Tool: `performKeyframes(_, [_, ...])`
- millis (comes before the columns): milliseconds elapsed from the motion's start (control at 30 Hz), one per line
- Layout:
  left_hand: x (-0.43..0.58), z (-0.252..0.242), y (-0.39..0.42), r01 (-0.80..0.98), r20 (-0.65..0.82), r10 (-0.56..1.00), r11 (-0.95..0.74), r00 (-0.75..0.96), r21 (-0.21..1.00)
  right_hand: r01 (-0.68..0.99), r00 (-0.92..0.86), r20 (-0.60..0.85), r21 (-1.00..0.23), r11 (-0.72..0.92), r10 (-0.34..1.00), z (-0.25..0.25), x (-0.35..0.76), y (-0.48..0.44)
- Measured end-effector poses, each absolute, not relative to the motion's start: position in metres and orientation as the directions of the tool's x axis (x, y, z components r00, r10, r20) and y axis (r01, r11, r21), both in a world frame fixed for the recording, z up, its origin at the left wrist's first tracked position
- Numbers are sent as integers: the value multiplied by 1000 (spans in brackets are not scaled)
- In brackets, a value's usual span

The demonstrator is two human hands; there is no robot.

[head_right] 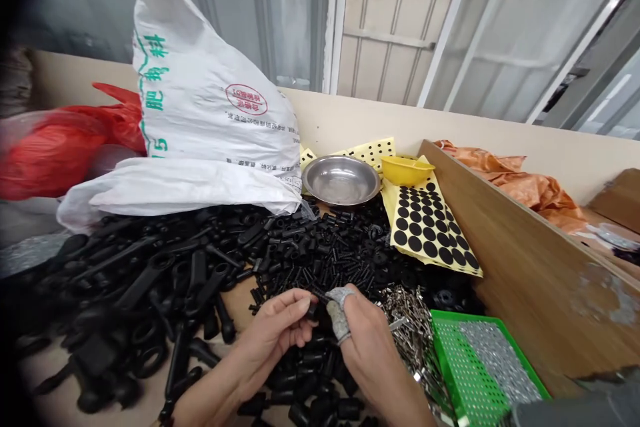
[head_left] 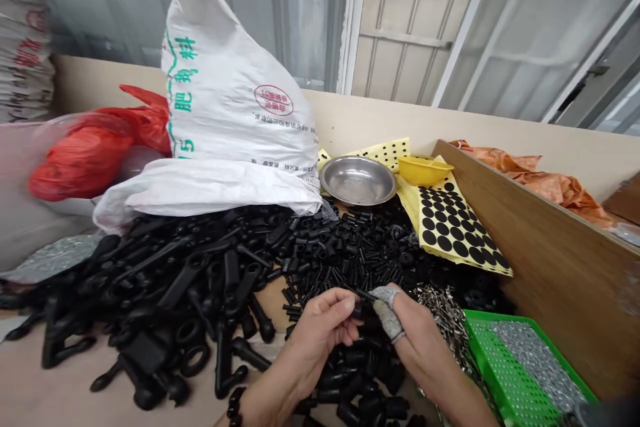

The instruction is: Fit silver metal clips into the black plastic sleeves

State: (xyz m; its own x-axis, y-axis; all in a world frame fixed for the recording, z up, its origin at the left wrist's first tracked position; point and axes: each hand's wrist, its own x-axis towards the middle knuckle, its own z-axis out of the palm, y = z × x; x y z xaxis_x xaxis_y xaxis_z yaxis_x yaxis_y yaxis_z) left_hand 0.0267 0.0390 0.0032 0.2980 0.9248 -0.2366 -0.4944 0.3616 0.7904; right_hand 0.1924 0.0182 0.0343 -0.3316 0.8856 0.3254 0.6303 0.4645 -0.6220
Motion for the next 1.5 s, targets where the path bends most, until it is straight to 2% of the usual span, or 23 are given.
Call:
performKeyframes(100, [23, 2, 39, -519, -255, 929, 362, 269, 774, 651, -361, 318, -587, 481, 877, 37, 197, 12])
performKeyframes(300, [23, 7, 30, -501, -251, 925, 367, 285, 784, 781, -471, 357, -257, 569, 807, 29, 189, 6])
performKeyframes(400, [25, 11, 26, -461, -239, 924, 359, 299, 811, 807, -477, 339, -196, 557, 811, 27, 188, 6])
performKeyframes(500, [26, 13, 24, -396, -223, 930, 330, 293, 857, 813, -441, 292, -269, 516, 848, 28, 189, 5])
performKeyframes(600, [27, 14, 21, -365, -213, 934, 312, 288, 877, 782, -358, 190, -474, 404, 914, 29, 189, 0])
performKeyframes(733, [26, 17, 19, -308, -176, 946, 259, 273, 915, 640, -246, 77, -736, 221, 966, 23, 186, -8])
performKeyframes(900, [22, 18, 18, -103, -80, 956, 113, 283, 988, 481, -180, 21, -870, 107, 983, 10, 183, -12])
performKeyframes(967, [22, 15, 13, -68, -65, 961, 87, 269, 994, 452, -213, 34, -883, 129, 976, 7, 183, -13])
performKeyframes(1033, [25, 10, 7, -88, -86, 965, 111, 248, 990, 463, -278, 115, -854, 237, 954, 3, 185, -16])
performKeyframes(1167, [33, 0, -4, -209, -186, 947, 244, 263, 947, 534, -439, 396, -606, 589, 806, -1, 194, -23])
performKeyframes(1233, [36, -3, -7, -241, -203, 939, 273, 278, 931, 576, -451, 451, -512, 637, 770, -2, 197, -25])
performKeyframes(1300, [38, -5, -9, -239, -194, 941, 263, 276, 935, 582, -442, 456, -509, 634, 772, -2, 197, -27])
performKeyframes(1500, [41, -6, -15, -114, -118, 953, 154, 278, 981, 534, -449, 349, -633, 560, 822, -2, 195, -32])
